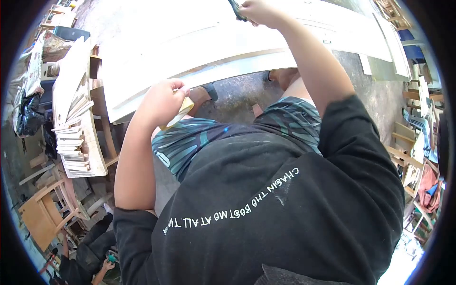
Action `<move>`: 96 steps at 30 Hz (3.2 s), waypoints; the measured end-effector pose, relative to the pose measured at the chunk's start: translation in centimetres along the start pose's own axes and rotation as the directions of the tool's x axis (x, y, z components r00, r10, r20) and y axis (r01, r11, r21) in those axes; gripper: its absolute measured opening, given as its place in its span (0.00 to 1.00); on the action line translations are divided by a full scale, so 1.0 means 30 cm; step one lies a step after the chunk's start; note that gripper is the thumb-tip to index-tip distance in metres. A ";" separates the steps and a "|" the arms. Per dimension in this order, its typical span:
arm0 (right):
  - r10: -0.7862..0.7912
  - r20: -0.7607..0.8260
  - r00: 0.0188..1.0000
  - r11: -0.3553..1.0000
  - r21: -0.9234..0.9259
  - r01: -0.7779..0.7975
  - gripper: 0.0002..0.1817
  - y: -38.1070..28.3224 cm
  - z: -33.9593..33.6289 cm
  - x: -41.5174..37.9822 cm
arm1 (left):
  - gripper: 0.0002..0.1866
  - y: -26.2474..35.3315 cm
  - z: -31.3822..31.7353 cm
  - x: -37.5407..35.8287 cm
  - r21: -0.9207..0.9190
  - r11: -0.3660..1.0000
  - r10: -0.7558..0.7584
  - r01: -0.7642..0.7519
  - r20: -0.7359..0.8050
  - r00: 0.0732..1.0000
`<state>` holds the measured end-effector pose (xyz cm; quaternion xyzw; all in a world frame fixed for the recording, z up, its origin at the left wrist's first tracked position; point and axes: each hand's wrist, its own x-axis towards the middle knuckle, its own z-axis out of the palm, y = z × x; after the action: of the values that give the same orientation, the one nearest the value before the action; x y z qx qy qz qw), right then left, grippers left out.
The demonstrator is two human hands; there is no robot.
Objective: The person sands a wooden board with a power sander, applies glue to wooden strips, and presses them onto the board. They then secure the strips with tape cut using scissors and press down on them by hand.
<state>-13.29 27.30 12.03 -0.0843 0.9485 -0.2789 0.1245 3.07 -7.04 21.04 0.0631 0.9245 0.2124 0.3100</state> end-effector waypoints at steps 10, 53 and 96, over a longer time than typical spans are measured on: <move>-0.281 0.693 0.664 0.624 0.658 -0.422 0.35 -0.081 0.235 -0.824 | 0.19 0.055 -0.041 0.101 -0.043 0.999 -0.024 0.020 -0.092 0.996; 0.033 0.331 0.943 0.594 0.752 -0.285 0.15 -0.148 0.275 -0.724 | 0.15 -0.072 -0.180 0.030 -0.190 0.982 -0.047 0.007 -0.206 0.977; 0.032 0.128 0.991 0.979 0.197 -0.057 0.18 -0.294 0.192 -0.683 | 0.13 -0.059 0.020 0.303 -0.777 0.622 0.180 -0.100 0.017 0.983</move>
<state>8.72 21.75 16.07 -0.0670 0.9077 -0.3644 0.1971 -3.82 -6.18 14.88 0.0063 0.7212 0.6077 0.3324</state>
